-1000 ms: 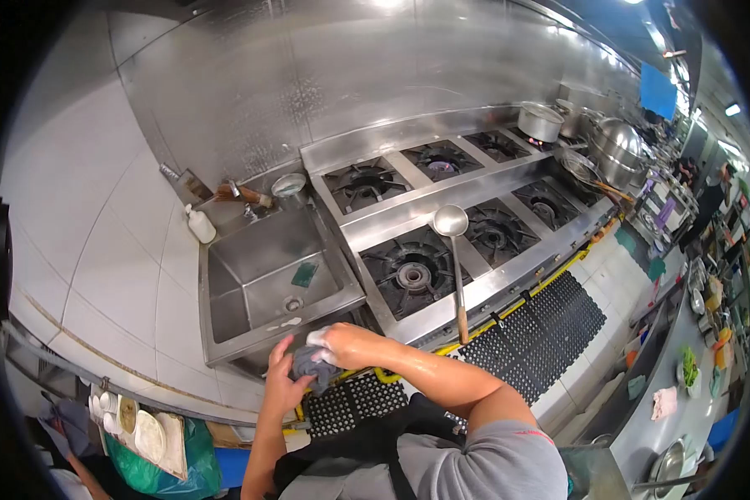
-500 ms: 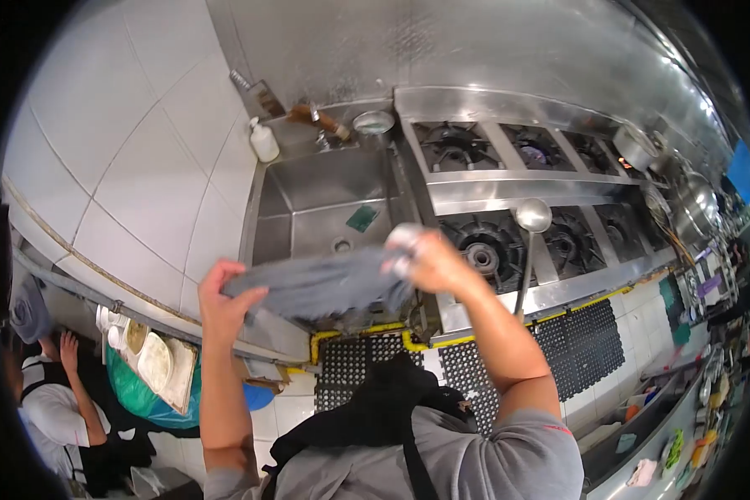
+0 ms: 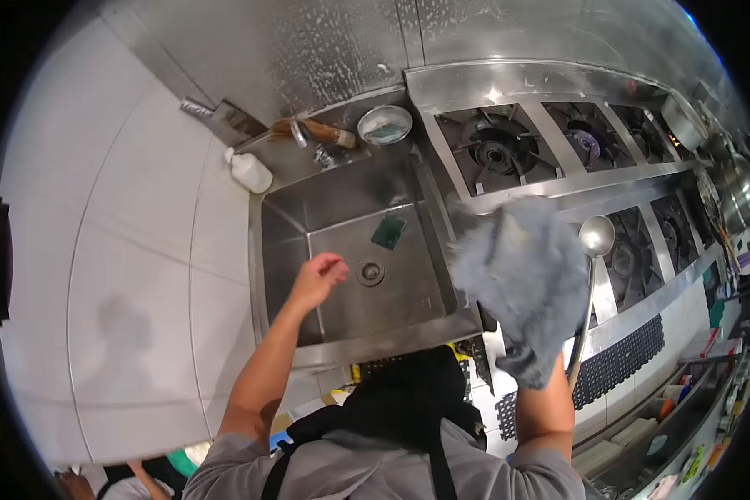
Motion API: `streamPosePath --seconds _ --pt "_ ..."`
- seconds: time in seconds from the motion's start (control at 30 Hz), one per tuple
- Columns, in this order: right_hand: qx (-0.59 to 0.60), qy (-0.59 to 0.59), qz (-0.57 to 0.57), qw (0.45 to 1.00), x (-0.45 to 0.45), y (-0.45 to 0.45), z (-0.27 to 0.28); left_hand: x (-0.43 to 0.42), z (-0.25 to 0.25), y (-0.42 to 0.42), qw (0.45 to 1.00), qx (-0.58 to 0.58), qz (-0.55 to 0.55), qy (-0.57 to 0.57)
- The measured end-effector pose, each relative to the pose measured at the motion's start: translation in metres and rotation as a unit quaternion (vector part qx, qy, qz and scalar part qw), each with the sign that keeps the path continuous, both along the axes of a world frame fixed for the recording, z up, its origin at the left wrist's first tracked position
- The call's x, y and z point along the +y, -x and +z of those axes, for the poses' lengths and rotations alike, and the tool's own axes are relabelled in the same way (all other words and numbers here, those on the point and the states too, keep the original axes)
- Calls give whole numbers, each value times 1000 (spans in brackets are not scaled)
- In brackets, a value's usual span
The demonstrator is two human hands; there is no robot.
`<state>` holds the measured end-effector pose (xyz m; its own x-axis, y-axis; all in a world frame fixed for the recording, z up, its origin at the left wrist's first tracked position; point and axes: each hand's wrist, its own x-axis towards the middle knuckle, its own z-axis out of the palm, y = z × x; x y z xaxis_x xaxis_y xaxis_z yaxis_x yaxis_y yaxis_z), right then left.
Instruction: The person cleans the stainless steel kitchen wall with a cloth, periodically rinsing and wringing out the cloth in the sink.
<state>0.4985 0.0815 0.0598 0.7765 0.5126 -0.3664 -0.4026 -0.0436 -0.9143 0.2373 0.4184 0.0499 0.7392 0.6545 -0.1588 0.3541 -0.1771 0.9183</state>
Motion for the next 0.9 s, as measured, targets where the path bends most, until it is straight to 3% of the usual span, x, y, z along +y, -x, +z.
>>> streamPosePath --seconds 0.07,0.17,0.27,0.33,0.37,0.5,0.57,0.63,0.7,0.77,0.83,0.9 --pt "-13 59 -19 998 -17 -8 -6 29 -70 -16 999 33 -17 13" --pt "-21 147 -50 988 -44 -6 -11 69 -157 -45 991 87 -86 -58" --pt "-10 235 -77 969 -68 10 -12 92 -210 -87 974 190 -113 -38" --pt "10 289 -89 953 -74 24 -10 107 -237 -124 939 290 -159 -97" --pt "22 317 -92 944 -76 31 -10 115 -253 -141 939 288 -168 -84" --pt "74 416 -90 902 -74 54 -4 145 -348 -194 891 279 -173 -314" --pt "91 456 -80 882 -72 59 3 148 -385 -199 899 259 -131 -328" --pt "97 481 -71 868 -67 58 11 140 -403 -194 900 245 -83 -350" --pt "94 491 -60 864 -64 53 13 141 -401 -176 871 342 -144 -322" --pt "84 496 -52 863 -63 49 13 144 -376 -151 814 444 -279 -248" --pt "65 488 -49 869 -61 41 12 146 -377 -112 792 510 -293 -165" --pt "47 487 -46 871 -62 36 15 137 -387 -76 766 516 -291 -250"
